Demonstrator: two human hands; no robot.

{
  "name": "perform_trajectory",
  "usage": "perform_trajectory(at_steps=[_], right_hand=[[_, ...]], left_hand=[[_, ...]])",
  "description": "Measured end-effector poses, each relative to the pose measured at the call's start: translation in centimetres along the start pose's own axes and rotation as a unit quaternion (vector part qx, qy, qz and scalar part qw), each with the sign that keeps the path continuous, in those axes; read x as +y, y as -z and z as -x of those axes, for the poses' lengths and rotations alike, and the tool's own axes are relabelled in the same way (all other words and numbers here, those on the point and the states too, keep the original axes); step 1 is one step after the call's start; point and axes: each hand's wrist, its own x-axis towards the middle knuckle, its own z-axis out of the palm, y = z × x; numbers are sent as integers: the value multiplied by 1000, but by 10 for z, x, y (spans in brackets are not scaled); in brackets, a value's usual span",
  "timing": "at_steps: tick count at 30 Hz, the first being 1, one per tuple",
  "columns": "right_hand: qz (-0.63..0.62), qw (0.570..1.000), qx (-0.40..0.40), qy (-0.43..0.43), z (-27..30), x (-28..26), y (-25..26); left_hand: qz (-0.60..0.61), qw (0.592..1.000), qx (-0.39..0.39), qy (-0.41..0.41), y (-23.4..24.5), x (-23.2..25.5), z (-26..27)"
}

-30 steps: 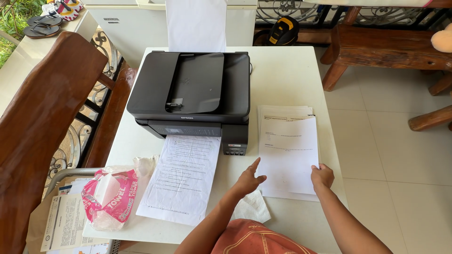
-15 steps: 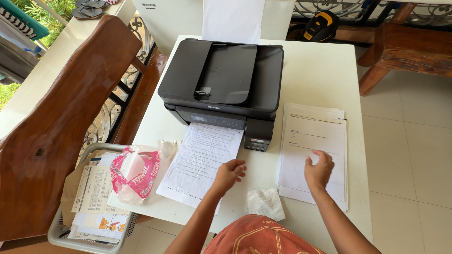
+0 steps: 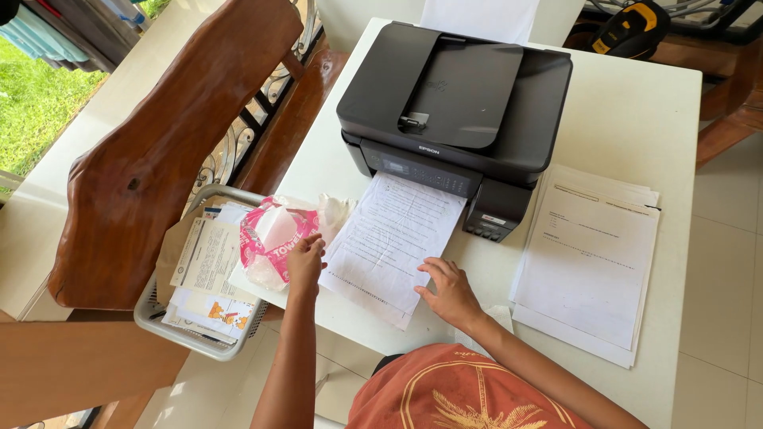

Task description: The person operates an Epson printer, closes the scanner lid, and presses buttons to start printing. They then repeatedly pick up printed sheets from the output tray, flip them, and place them into a stack on the table. The person continues this process throughout the clip, handling multiple printed documents.

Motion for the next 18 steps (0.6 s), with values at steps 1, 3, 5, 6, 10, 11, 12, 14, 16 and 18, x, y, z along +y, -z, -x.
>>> perform_trajectory(at_steps=[1,3,5,6,10,11,12,14,16,18], right_hand=[[14,1000,-26,8,0,-5,-4],[43,996,-77,25,-1,-14,-11],[68,991,-111,29,-2,-19,-16],[80,988,-128,30,-2,-20,-19],[137,978,-152,47,-3,-21,-30],[149,976,-151,56,-3,-20,-32],[160,973,-149,65,-3,-19,-35],[159,975,-136,68,-4,-17,-39],[137,981,-117,71,-4,-17,-41],[97,989,-89,72,-4,-18,-39]], left_hand=[[-8,1000,9,13,8,-4,-3],[-23,999,28,39,22,-11,-6],[-15,998,21,49,30,-19,-6],[-12,998,17,54,33,-22,-6],[0,997,5,72,35,-33,-6],[5,997,1,78,34,-35,-8],[10,996,-4,84,34,-36,-8],[22,995,-11,93,31,-38,-11],[33,995,-14,95,30,-41,-15],[44,995,-16,89,27,-44,-19]])
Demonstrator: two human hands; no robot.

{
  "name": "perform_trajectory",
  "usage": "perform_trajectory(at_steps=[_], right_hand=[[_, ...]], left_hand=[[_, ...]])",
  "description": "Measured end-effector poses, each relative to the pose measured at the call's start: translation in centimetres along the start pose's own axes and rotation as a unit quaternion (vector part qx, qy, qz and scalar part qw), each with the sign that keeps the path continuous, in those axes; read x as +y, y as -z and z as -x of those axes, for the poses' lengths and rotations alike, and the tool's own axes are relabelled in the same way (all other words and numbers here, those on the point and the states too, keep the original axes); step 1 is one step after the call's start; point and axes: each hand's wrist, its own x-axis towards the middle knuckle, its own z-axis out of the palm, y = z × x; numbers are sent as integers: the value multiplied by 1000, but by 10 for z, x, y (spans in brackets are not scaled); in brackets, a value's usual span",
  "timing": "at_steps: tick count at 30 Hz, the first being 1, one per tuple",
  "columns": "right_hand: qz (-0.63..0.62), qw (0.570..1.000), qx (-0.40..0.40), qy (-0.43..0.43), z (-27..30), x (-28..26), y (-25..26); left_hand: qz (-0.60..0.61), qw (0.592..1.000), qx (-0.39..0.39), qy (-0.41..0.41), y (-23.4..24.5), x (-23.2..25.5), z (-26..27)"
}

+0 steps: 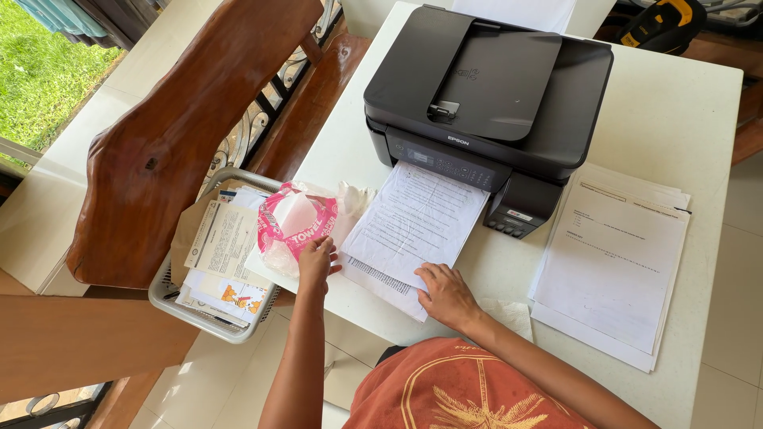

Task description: The person operates an Epson printer, closes the scanner lid, and presses buttons to start printing. They then repeatedly pick up printed sheets from the output tray, flip them, and place them into a stack on the table. The person continues this process throughout the clip, handling multiple printed documents.

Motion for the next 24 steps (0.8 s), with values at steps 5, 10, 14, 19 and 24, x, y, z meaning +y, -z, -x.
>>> perform_trajectory(at_steps=[5,10,14,19,24], right_hand=[[-122,988,73,-62,1,-2,12],[-279,916,53,-283,-1,8,19],[-469,830,118,-277,-1,28,20],[-578,762,111,-272,-7,38,23],[-634,719,88,-270,-10,36,30]], left_hand=[[93,995,-23,34,-7,-4,-14],[110,993,-38,36,-17,-5,-15],[141,985,-101,22,-35,-2,2],[66,967,-245,30,-80,6,53],[29,955,-292,40,-114,19,95]])
